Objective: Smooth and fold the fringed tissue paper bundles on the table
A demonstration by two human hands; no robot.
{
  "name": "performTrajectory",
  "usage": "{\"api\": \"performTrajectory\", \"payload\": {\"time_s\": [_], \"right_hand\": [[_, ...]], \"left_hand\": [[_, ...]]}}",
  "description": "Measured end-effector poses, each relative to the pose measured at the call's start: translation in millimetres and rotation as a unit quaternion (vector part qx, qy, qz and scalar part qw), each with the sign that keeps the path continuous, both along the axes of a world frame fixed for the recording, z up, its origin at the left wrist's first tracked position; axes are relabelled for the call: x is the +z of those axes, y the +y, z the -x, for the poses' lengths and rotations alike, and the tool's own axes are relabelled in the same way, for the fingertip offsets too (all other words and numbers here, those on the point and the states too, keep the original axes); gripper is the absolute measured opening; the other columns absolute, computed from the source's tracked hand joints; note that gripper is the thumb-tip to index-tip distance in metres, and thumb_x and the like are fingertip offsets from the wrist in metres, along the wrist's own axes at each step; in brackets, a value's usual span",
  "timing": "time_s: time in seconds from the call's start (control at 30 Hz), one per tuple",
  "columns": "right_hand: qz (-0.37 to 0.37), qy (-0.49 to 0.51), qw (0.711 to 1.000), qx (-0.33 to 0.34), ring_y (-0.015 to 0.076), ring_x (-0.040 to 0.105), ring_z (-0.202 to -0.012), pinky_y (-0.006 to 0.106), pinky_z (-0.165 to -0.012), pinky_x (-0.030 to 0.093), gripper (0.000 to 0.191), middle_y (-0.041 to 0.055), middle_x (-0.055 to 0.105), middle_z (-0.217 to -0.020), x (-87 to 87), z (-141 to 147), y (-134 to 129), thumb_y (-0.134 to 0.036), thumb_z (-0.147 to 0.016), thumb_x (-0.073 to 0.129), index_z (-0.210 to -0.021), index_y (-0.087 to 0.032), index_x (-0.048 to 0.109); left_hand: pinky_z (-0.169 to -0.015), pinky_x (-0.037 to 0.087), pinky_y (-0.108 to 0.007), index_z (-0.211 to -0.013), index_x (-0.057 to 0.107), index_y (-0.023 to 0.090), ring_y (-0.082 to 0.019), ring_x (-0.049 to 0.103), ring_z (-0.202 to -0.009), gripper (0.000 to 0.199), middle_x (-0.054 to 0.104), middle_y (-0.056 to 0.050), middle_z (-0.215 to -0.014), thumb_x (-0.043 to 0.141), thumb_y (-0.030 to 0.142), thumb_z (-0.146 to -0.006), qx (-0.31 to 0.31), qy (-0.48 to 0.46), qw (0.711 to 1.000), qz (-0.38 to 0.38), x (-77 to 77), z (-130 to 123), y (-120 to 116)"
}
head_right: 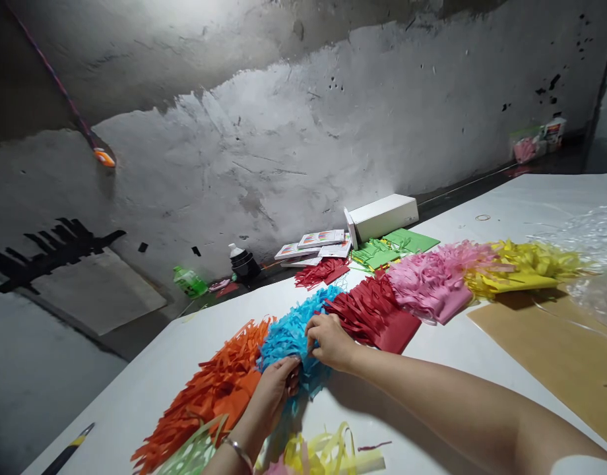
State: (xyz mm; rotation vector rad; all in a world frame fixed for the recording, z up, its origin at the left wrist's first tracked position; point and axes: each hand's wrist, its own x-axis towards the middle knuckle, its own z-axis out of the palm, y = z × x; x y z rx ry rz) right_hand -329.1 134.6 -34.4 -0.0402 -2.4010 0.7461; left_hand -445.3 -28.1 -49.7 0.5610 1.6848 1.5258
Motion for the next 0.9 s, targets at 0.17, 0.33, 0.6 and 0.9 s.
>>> {"api": "performTrajectory", "payload": {"time_s": [0.17,0.33,0.6,0.9], "right_hand": [[0.011,-0.005,1.000,-0.011,0.0238,0.063,-0.105,0.048,-0.097,0.048,0.020,0.0053,0.067,-0.107,-1.1,-3.0,1.9,-0.034,-0.094,0.069,-0.091,-0.015,0.067],[0.019,-0.011,1.000,-0.023,0.0239,0.063,-0.106,0.048,-0.097,0.049,0.019,0.0056,0.067,-0.108,-1.2,-1.0,1.5,-0.034,-0.095,0.069,-0.095,-0.015,0.067],[0.025,-0.004,1.000,-0.014,0.0234,0.063,-0.103,0.047,-0.095,0.050,0.021,0.0051,0.067,-0.105,1.1,-1.6,-2.5,-0.036,-0.095,0.068,-0.094,-0.015,0.067],[0.047,0.014,0.999,-0.008,0.0229,0.063,-0.101,0.047,-0.096,0.048,0.023,0.0040,0.067,-0.100,-2.5,-4.3,-3.9,-0.037,-0.093,0.070,-0.087,-0.015,0.066]], "left_hand": [[-0.044,0.039,-0.020,-0.075,0.057,0.016,-0.005,0.042,-0.045,0.031,0.047,0.010,-0.059,0.062,0.040,-0.095,0.002,0.009,1.000,0.005,3.8,-0.8,1.4],[-0.044,0.040,-0.020,-0.084,0.060,0.016,-0.005,0.044,-0.045,0.026,0.049,0.009,-0.062,0.063,0.040,-0.094,0.002,0.027,1.000,0.014,6.1,-5.8,1.1],[-0.045,0.042,-0.020,-0.081,0.061,0.015,-0.006,0.046,-0.047,0.023,0.051,0.009,-0.062,0.066,0.035,-0.093,0.000,0.107,0.994,0.034,6.2,-3.2,-1.0],[-0.046,0.043,-0.020,-0.077,0.060,0.016,-0.006,0.048,-0.047,0.027,0.052,0.008,-0.061,0.064,0.036,-0.094,0.007,0.145,0.988,0.054,2.8,2.9,-1.5]]}}
